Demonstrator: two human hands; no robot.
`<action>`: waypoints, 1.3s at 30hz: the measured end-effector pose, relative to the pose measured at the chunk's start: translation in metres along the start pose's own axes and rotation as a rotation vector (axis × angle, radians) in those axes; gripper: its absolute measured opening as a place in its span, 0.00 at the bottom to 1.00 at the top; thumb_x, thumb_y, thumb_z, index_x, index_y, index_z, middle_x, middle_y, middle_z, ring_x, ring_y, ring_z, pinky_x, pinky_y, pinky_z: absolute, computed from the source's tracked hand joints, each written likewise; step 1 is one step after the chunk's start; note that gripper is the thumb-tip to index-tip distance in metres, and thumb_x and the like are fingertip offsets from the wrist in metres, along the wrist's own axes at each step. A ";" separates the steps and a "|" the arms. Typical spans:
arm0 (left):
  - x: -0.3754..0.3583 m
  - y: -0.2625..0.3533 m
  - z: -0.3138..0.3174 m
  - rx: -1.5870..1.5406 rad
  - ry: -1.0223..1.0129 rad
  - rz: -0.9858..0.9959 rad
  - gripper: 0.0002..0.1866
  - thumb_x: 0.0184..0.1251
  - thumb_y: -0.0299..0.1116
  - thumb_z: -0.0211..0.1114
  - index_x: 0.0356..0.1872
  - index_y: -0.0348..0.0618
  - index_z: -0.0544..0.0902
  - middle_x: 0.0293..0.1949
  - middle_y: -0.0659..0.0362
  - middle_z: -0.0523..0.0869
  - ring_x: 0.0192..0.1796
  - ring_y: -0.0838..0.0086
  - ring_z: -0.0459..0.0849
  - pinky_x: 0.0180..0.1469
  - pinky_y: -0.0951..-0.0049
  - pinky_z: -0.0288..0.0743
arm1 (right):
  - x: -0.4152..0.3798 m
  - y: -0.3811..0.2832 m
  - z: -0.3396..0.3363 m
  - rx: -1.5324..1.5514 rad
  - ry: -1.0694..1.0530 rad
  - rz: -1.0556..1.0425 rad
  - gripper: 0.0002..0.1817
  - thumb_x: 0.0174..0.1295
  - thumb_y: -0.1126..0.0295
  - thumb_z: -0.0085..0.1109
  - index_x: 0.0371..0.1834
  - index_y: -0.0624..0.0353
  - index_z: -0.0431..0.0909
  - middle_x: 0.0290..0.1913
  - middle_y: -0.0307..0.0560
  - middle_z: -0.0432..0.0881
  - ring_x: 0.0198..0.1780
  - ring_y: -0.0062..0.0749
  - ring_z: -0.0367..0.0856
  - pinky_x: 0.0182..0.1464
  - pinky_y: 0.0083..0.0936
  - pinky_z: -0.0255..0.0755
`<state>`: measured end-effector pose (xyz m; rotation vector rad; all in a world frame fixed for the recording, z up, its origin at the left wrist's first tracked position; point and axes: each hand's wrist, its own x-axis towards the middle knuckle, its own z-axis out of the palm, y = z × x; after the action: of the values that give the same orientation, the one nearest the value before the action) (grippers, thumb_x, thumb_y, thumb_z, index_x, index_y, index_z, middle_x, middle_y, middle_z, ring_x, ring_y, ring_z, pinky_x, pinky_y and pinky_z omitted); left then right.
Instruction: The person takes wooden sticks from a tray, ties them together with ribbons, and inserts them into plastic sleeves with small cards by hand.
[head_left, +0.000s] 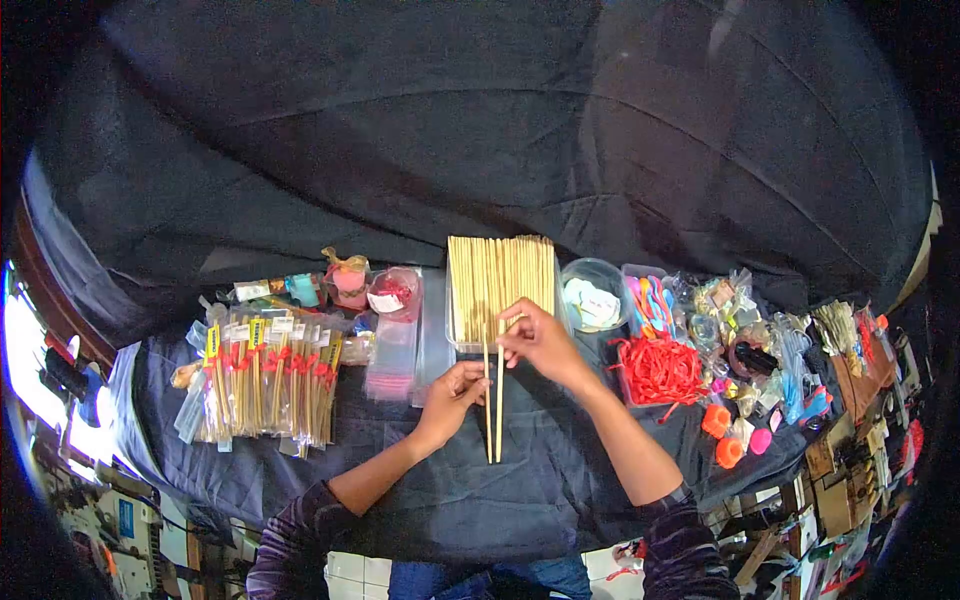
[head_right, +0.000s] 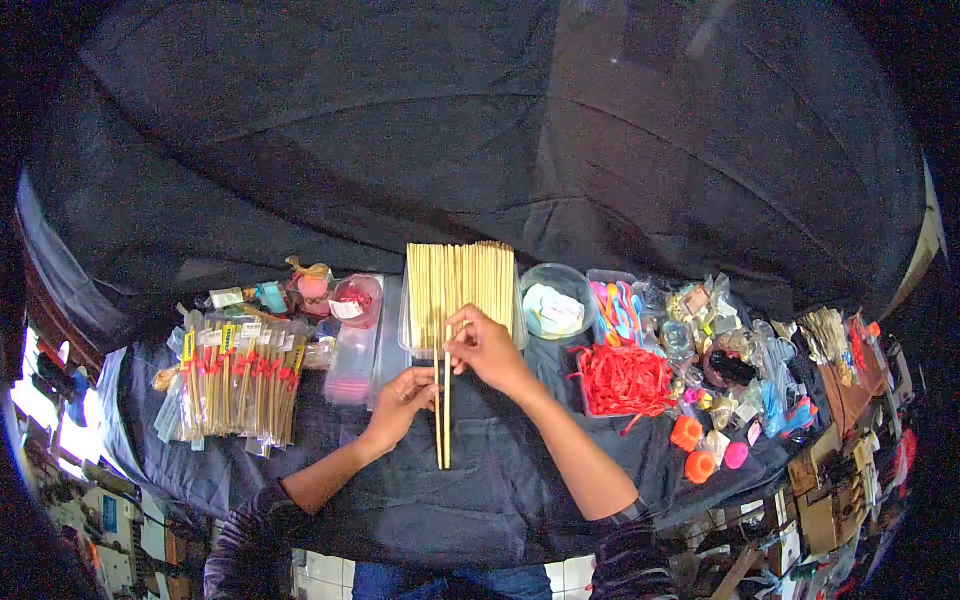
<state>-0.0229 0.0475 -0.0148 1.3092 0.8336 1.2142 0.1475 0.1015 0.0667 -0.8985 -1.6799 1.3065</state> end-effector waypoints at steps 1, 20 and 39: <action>-0.001 0.000 0.000 0.004 0.003 -0.002 0.11 0.65 0.25 0.54 0.47 0.37 0.73 0.35 0.60 0.80 0.37 0.80 0.79 0.37 0.80 0.74 | 0.000 0.008 0.004 -0.034 -0.019 0.021 0.13 0.58 0.79 0.54 0.45 0.61 0.66 0.23 0.43 0.75 0.22 0.22 0.76 0.25 0.19 0.72; -0.001 -0.001 0.003 -0.043 0.012 -0.024 0.12 0.65 0.27 0.56 0.49 0.37 0.74 0.33 0.62 0.80 0.33 0.82 0.79 0.36 0.81 0.75 | 0.006 0.015 0.012 -0.115 0.057 0.037 0.12 0.55 0.80 0.57 0.43 0.65 0.69 0.24 0.40 0.73 0.23 0.20 0.75 0.24 0.18 0.74; -0.003 0.001 0.002 -0.040 0.007 -0.026 0.13 0.64 0.29 0.58 0.48 0.38 0.74 0.33 0.62 0.80 0.35 0.82 0.78 0.36 0.80 0.74 | 0.006 0.022 0.010 -0.071 0.079 0.016 0.13 0.55 0.81 0.56 0.44 0.67 0.68 0.24 0.43 0.74 0.23 0.22 0.78 0.23 0.18 0.75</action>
<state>-0.0212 0.0442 -0.0143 1.2591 0.8247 1.2094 0.1373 0.1079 0.0445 -0.9945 -1.6692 1.2125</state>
